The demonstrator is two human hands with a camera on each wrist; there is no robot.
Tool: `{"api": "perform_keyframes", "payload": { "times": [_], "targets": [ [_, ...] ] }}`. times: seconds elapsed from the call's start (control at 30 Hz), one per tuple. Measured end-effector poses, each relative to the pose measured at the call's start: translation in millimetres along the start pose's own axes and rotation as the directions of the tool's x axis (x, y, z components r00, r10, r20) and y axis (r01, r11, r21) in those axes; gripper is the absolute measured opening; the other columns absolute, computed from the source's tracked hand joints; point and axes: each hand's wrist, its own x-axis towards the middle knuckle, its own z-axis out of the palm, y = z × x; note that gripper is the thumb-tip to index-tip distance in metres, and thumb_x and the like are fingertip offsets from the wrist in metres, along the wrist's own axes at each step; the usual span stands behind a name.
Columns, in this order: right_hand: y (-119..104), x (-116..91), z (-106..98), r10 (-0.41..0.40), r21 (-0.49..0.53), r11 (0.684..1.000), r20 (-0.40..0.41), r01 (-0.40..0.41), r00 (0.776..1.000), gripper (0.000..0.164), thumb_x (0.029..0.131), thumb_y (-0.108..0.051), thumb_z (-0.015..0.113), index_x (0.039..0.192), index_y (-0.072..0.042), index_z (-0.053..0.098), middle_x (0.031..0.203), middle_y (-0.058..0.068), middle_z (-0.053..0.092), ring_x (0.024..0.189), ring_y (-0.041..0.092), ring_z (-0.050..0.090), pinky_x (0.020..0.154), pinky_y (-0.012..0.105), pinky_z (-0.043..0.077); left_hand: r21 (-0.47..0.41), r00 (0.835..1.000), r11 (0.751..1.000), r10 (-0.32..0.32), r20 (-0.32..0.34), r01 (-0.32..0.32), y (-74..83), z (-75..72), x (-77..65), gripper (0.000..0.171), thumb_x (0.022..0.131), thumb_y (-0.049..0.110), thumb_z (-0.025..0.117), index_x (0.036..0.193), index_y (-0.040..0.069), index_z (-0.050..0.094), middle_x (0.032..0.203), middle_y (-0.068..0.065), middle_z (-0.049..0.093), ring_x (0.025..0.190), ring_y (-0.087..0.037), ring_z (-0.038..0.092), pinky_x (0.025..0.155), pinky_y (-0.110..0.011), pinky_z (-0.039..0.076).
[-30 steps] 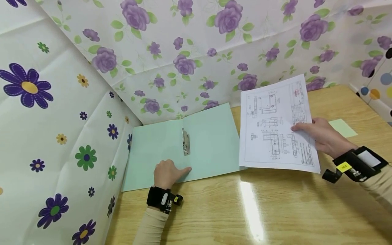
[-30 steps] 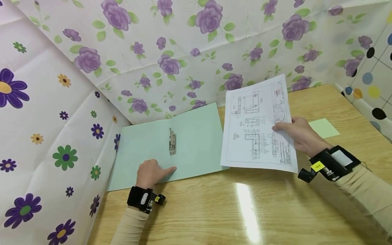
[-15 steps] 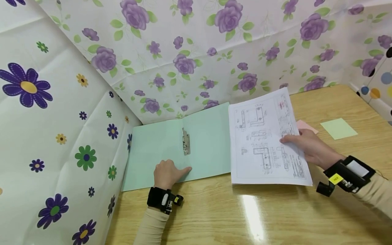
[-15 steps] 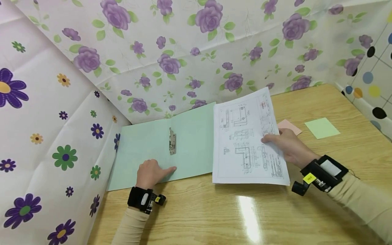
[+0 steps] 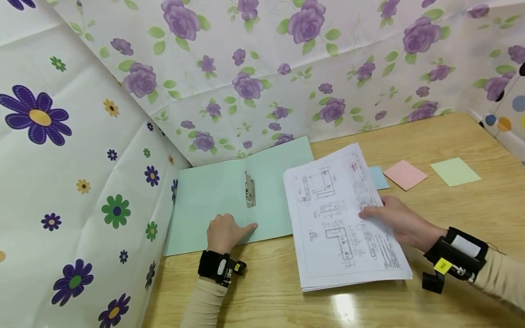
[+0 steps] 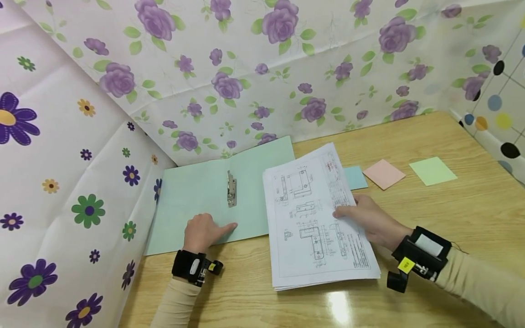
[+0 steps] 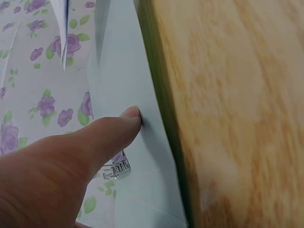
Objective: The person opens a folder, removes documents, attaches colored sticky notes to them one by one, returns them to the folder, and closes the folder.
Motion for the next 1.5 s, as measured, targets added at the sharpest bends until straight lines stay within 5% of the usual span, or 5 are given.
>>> {"api": "perform_keyframes", "payload": {
  "times": [0.43, 0.73, 0.77, 1.13, 1.5],
  "targets": [
    [-0.6, -3.3, 22.2, -0.022, 0.031, 0.999, 0.04, 0.021, 0.999, 0.069, 0.11, -0.011, 0.063, 0.17, 0.001, 0.034, 0.121, 0.008, 0.084, 0.107, 0.031, 0.086, 0.092, 0.053, 0.07, -0.021, 1.0, 1.0, -0.01, -0.005, 0.01, 0.4, 0.2, 1.5, 0.088, 0.077, 0.097, 0.075, 0.048, 0.024, 0.035, 0.053, 0.01, 0.029, 0.044, -0.012, 0.04, 0.042, -0.032, 0.033],
    [25.5, 6.1, 28.9, 0.033, -0.012, 0.999, 0.005, -0.033, 0.999, 0.067, 0.105, -0.01, 0.066, 0.165, 0.007, 0.041, 0.116, 0.011, 0.086, 0.1, 0.032, 0.087, 0.086, 0.049, 0.071, -0.038, 0.999, 0.999, 0.011, -0.031, -0.012, 6.3, -7.9, -3.9, 0.089, 0.077, 0.098, 0.075, 0.048, 0.024, 0.035, 0.052, 0.01, 0.028, 0.044, -0.012, 0.039, 0.042, -0.033, 0.033],
    [28.4, 7.2, 29.3, 0.035, -0.021, 0.999, -0.003, -0.035, 0.999, 0.067, 0.105, -0.009, 0.066, 0.164, 0.008, 0.042, 0.115, 0.012, 0.086, 0.1, 0.032, 0.087, 0.086, 0.048, 0.072, -0.033, 1.0, 0.999, -0.002, -0.011, 0.002, 2.0, 0.3, -0.3, 0.088, 0.077, 0.098, 0.074, 0.047, 0.025, 0.035, 0.051, 0.011, 0.028, 0.043, -0.012, 0.038, 0.041, -0.032, 0.032],
    [42.2, 12.6, 30.8, 0.068, -0.056, 0.996, -0.029, -0.069, 0.997, 0.065, 0.107, -0.01, 0.064, 0.165, 0.007, 0.041, 0.117, 0.013, 0.085, 0.101, 0.031, 0.087, 0.086, 0.048, 0.072, 0.003, 1.0, 1.0, -0.011, 0.022, 0.011, 0.2, 0.6, 1.4, 0.087, 0.077, 0.098, 0.074, 0.047, 0.024, 0.038, 0.051, 0.011, 0.031, 0.042, -0.01, 0.04, 0.04, -0.03, 0.033],
    [35.3, 7.3, 22.3, 0.079, -0.094, 0.993, 0.029, -0.076, 0.996, 0.064, 0.111, -0.022, 0.064, 0.167, 0.002, 0.045, 0.122, 0.011, 0.085, 0.105, 0.029, 0.086, 0.088, 0.042, 0.07, -0.013, 0.999, 0.999, -0.031, 0.026, 0.031, -0.5, 3.4, 1.1, 0.087, 0.077, 0.097, 0.075, 0.047, 0.023, 0.039, 0.053, 0.01, 0.032, 0.044, -0.012, 0.042, 0.04, -0.03, 0.034]
  ]
}}
